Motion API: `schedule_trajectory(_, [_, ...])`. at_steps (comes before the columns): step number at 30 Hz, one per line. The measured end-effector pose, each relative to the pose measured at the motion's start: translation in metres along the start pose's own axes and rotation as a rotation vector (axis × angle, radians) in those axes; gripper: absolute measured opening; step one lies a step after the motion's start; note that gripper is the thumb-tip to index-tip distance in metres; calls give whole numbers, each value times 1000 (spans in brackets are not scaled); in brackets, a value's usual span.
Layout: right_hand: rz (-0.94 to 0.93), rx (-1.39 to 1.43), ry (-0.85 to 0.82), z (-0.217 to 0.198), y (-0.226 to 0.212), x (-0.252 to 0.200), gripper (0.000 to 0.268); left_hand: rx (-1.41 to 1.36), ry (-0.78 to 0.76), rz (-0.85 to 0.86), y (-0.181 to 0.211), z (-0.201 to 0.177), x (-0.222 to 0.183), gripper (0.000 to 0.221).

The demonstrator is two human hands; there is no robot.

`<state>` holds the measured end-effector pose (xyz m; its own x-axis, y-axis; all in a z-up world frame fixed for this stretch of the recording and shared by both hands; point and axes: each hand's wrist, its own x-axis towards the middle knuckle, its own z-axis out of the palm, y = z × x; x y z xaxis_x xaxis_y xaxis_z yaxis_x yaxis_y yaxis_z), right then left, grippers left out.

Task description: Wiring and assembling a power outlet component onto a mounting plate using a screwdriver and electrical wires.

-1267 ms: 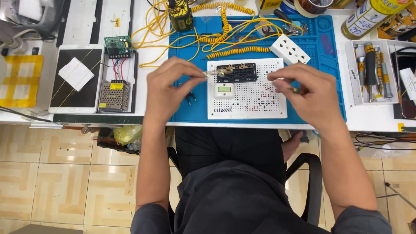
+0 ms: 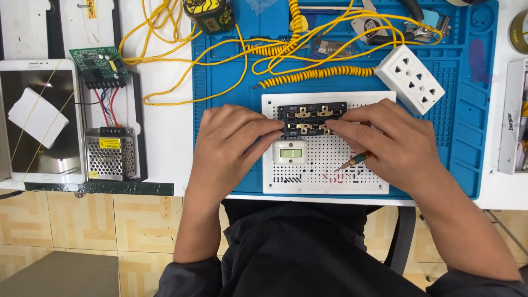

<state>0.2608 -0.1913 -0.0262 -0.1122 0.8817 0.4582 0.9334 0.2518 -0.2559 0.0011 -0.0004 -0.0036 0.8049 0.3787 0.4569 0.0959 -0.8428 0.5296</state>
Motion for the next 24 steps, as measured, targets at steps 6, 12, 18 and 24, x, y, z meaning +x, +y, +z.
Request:
schedule_trajectory(6, [28,-75,-51,0,-1,-3,47,22,-13,6,1,0,1,12])
schedule_trajectory(12, [54,-61,-75,3,3,-8,51,63,-69,80,7,-2,9,9])
schedule_trajectory(18, [84,2,-52,4,1,-6,50,173,-245,235,2,-18,25,19])
schedule_trajectory(24, [95,57,-72,1,2,-3,54,217,-272,425,-5,-23,38,22])
